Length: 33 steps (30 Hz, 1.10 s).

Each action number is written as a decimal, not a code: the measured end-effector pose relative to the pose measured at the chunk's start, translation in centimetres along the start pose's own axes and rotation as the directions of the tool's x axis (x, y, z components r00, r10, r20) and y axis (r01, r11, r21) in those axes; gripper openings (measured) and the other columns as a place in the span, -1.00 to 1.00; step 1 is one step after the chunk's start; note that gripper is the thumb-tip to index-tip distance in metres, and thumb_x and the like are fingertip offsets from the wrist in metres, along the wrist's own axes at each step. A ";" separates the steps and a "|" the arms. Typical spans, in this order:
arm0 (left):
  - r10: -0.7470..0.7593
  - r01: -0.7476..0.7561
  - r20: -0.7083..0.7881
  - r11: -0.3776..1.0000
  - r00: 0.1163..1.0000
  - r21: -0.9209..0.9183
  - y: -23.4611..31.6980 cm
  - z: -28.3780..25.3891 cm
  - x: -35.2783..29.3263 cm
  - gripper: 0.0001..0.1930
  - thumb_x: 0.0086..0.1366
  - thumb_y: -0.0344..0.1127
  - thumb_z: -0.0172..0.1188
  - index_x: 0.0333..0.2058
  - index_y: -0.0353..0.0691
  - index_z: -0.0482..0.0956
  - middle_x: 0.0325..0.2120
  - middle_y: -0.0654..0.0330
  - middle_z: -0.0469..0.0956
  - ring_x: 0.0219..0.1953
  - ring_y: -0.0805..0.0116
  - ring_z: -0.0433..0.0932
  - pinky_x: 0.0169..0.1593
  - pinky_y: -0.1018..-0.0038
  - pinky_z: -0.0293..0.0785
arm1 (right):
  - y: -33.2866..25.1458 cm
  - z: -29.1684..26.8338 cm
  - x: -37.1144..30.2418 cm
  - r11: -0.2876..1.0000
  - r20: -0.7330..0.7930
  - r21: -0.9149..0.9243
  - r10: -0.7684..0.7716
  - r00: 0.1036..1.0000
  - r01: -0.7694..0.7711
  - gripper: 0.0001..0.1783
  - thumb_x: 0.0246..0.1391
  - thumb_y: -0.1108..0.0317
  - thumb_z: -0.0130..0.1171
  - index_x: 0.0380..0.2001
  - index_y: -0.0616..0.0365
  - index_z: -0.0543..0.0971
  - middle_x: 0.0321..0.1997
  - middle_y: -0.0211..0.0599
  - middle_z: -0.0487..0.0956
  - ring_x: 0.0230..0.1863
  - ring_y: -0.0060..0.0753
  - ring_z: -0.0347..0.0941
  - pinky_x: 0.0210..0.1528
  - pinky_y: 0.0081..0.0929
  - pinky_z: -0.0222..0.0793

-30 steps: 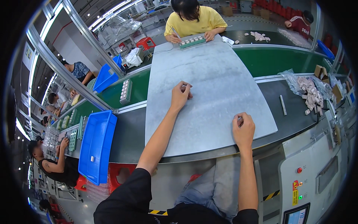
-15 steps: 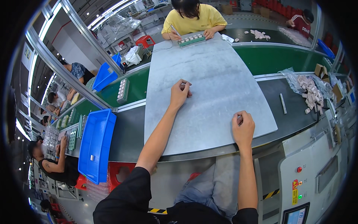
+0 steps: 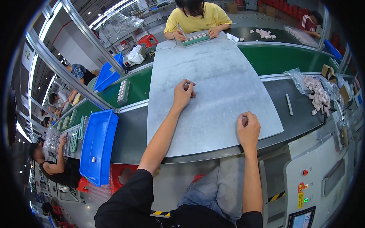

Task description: The person takes component fixtures from the work surface, places them into a machine, and presses buttons on the control panel to operate the machine. The person then removes the processed fixtures and transfers them along the assembly line.

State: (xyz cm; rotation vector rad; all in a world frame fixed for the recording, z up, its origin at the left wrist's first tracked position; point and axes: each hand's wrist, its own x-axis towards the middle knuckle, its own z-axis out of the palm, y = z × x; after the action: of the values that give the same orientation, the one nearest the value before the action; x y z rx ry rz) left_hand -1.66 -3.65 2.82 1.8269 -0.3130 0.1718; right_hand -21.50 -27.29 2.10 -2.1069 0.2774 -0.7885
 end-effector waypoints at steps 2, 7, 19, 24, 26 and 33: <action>0.001 -0.001 0.000 1.000 1.000 0.000 0.0 0.0 0.0 -0.80 0.43 -0.32 0.12 -0.27 -0.36 0.58 -0.66 0.16 0.60 -0.62 0.47 0.56 -0.48 0.50 0.45 | 0.0 0.0 0.0 1.000 -0.002 -0.003 0.000 1.000 0.000 -0.90 0.15 0.43 0.21 -0.41 0.22 0.58 -0.55 -0.25 0.44 -0.52 -0.27 0.37 -0.41 -0.28 0.28; -0.002 0.002 -0.004 1.000 1.000 -0.011 0.2 0.0 -0.1 -0.80 0.44 -0.32 0.12 -0.27 -0.36 0.58 -0.66 0.16 0.60 -0.62 0.48 0.55 -0.48 0.50 0.46 | -0.1 0.0 0.0 1.000 0.003 0.006 0.014 1.000 -0.014 -0.90 0.15 0.42 0.20 -0.41 0.24 0.58 -0.55 -0.22 0.44 -0.51 -0.24 0.38 -0.39 -0.26 0.28; 0.001 -0.001 0.006 1.000 1.000 0.008 0.3 0.1 -0.1 -0.81 0.44 -0.33 0.12 -0.27 -0.36 0.58 -0.66 0.15 0.60 -0.61 0.47 0.56 -0.48 0.51 0.46 | 0.1 0.0 0.0 1.000 0.003 -0.001 0.009 1.000 -0.009 -0.89 0.14 0.42 0.21 -0.41 0.23 0.58 -0.56 -0.22 0.45 -0.49 -0.21 0.40 -0.39 -0.23 0.30; -0.003 0.002 0.021 1.000 1.000 0.023 0.1 0.0 0.0 -0.81 0.47 -0.34 0.08 -0.23 -0.36 0.57 -0.61 0.16 0.60 -0.58 0.47 0.54 -0.46 0.51 0.45 | 0.0 0.0 0.0 1.000 -0.011 0.009 -0.006 1.000 0.007 -0.90 0.13 0.42 0.23 -0.41 0.22 0.58 -0.55 -0.21 0.46 -0.50 -0.19 0.41 -0.38 -0.23 0.32; -0.010 0.009 0.020 0.999 1.000 0.034 0.0 -0.1 0.0 -0.81 0.46 -0.34 0.08 -0.23 -0.36 0.57 -0.62 0.16 0.60 -0.58 0.47 0.54 -0.46 0.52 0.45 | -0.1 0.0 -0.1 1.000 -0.011 0.021 0.004 1.000 -0.003 -0.91 0.12 0.43 0.24 -0.41 0.22 0.58 -0.55 -0.21 0.47 -0.49 -0.19 0.42 -0.38 -0.24 0.33; 0.002 -0.002 0.002 1.000 1.000 0.006 -0.1 0.1 0.0 -0.82 0.43 -0.34 0.12 -0.26 -0.36 0.58 -0.63 0.14 0.61 -0.60 0.47 0.57 -0.47 0.50 0.48 | -0.2 -0.2 0.0 1.000 0.000 0.004 0.006 1.000 -0.006 -0.92 0.10 0.43 0.24 -0.42 0.21 0.59 -0.54 -0.19 0.48 -0.47 -0.18 0.44 -0.37 -0.25 0.34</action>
State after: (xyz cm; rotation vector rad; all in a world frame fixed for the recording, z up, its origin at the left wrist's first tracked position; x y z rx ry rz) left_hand -1.64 -3.75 2.67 1.8326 -0.3161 0.1718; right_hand -21.66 -27.29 2.32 -2.1012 0.2823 -0.7849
